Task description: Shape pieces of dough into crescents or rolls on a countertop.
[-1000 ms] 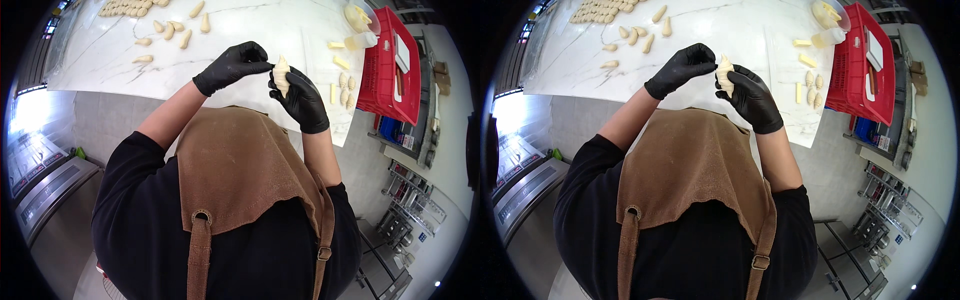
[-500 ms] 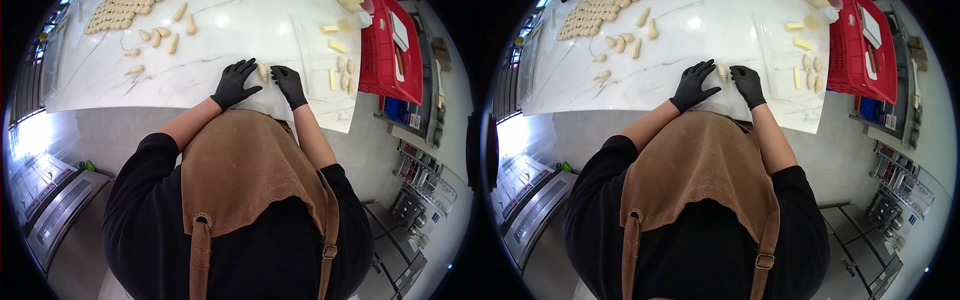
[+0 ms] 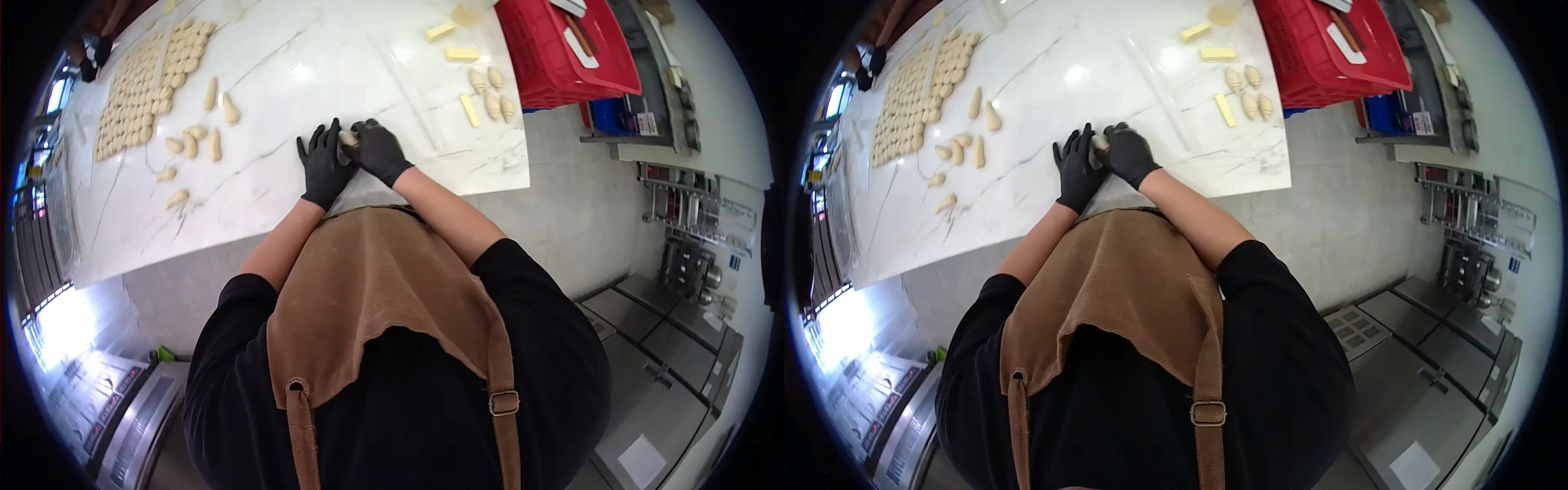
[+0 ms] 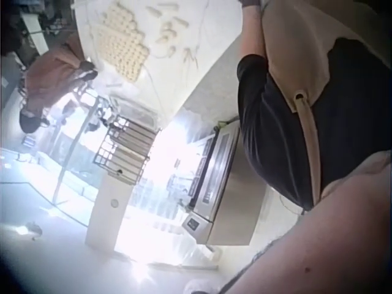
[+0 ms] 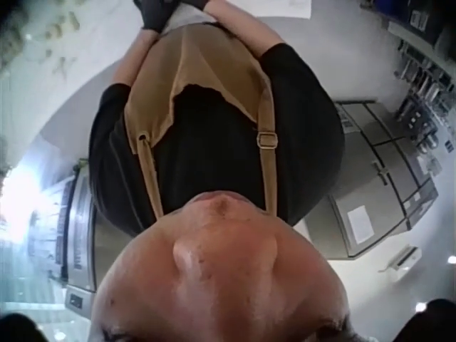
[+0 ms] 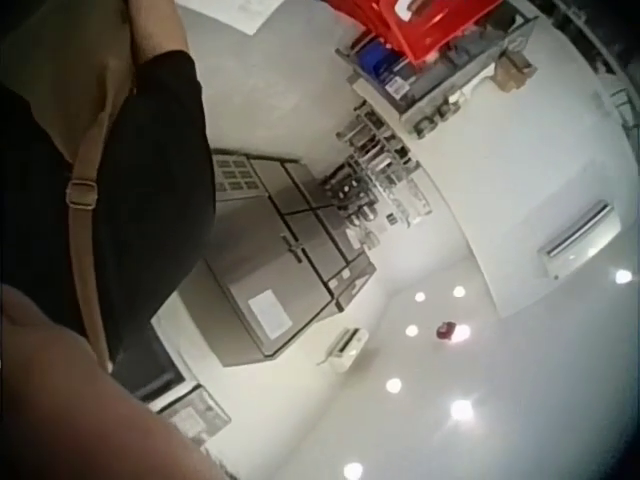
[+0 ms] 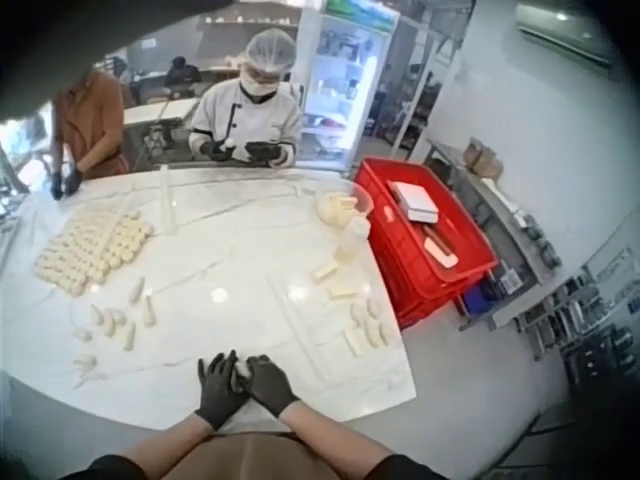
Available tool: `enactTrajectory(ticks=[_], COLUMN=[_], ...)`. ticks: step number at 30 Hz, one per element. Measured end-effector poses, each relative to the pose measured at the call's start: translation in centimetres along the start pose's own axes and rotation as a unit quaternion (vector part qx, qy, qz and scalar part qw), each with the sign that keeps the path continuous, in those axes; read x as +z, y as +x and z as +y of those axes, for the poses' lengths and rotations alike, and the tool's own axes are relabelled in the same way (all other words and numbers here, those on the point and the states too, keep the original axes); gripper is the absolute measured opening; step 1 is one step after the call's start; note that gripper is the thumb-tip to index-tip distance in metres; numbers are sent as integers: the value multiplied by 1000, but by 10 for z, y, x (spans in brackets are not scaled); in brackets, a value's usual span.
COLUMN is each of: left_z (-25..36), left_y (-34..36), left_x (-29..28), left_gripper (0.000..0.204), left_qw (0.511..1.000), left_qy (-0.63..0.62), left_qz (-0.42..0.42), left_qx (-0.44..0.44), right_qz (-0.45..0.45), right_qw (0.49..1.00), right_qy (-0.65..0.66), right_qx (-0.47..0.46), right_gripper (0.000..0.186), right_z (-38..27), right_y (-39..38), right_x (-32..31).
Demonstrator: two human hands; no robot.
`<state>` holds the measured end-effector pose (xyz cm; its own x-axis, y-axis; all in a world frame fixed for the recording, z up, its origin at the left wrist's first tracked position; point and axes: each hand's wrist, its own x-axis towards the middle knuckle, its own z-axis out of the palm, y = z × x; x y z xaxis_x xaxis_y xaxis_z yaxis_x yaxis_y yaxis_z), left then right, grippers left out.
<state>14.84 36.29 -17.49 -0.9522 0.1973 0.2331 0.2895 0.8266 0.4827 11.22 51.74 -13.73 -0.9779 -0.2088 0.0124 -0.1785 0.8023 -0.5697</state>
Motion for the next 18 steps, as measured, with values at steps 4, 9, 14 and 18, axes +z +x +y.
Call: enactTrajectory(ticks=[4, 9, 14, 18], left_z=[12, 4, -6, -5], left_y=[4, -2, -3, 4], left_x=[-7, -21, -25, -29], left_gripper=[97, 92, 89, 83], left_qw=[1000, 1000, 999, 998], left_qy=[0, -14, -1, 10], left_qz=[-28, -25, -44, -50], left_qx=[-4, 9, 28, 31], right_qz=[-39, 37, 224, 182], right_qw=[995, 949, 966, 931], right_qy=[66, 268, -7, -307], right_qx=[63, 162, 128, 81], right_gripper=[52, 39, 25, 31], right_z=[16, 54, 124, 178], right_y=[2, -3, 27, 71], right_x=[-13, -66, -132, -118])
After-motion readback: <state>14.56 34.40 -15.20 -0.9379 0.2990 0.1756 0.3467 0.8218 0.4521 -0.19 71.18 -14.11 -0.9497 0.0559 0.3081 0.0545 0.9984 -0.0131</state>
